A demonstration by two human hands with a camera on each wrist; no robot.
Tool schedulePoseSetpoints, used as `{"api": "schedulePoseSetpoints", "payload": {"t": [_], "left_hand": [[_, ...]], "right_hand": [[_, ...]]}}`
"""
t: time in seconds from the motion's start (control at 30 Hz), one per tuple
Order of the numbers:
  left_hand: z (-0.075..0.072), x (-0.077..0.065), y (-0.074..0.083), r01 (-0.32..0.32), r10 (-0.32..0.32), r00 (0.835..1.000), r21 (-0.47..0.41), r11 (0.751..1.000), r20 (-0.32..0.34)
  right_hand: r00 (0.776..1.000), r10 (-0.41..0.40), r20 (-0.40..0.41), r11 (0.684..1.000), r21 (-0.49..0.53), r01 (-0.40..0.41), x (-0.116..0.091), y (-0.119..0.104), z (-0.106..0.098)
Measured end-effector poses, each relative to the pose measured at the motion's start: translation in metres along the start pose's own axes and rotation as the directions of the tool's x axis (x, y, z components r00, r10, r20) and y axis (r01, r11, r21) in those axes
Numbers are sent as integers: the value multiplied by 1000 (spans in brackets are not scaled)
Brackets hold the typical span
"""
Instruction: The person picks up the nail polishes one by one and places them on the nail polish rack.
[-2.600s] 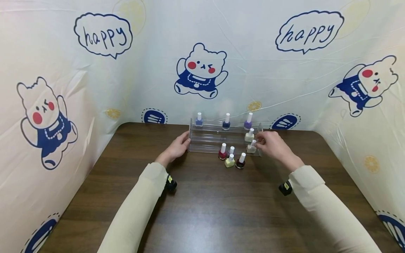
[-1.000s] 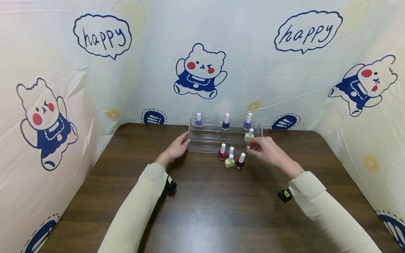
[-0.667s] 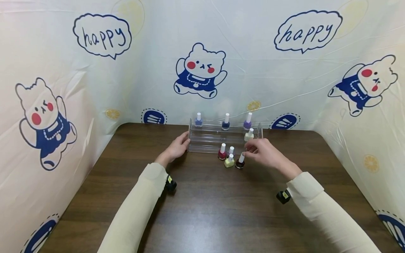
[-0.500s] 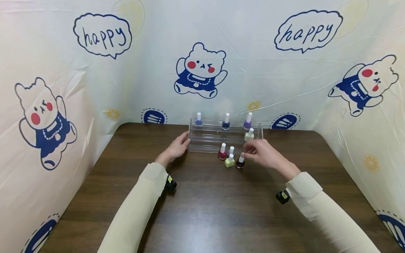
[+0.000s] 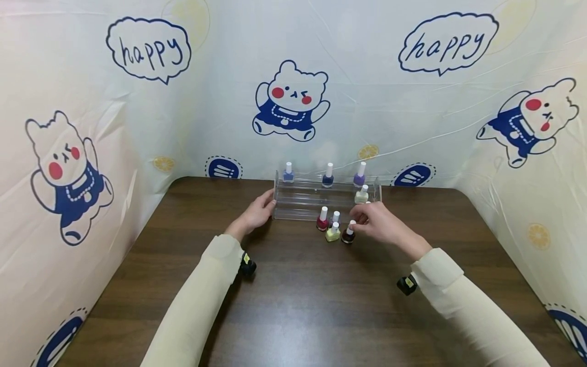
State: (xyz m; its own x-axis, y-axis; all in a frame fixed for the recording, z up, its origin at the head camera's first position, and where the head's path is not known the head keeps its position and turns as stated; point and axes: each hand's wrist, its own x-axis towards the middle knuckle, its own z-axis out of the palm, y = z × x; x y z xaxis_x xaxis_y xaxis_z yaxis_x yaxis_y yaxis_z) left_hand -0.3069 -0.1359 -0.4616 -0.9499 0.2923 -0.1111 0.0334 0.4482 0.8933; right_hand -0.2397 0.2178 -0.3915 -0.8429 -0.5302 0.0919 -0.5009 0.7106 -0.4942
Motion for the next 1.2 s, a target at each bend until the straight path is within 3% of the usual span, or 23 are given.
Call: {"api": "schedulePoseSetpoints", "payload": {"t": [0.83,1.2], "left_hand": [[0,-1,1,10,-10,1000,8,1000,-2],[0,-1,1,19,-19,1000,8,1000,-7]], "right_hand": [[998,-48,-29,996,-74,45,0,1,8],[997,-56,-46,994,-96,51,0,-5,-1]]}}
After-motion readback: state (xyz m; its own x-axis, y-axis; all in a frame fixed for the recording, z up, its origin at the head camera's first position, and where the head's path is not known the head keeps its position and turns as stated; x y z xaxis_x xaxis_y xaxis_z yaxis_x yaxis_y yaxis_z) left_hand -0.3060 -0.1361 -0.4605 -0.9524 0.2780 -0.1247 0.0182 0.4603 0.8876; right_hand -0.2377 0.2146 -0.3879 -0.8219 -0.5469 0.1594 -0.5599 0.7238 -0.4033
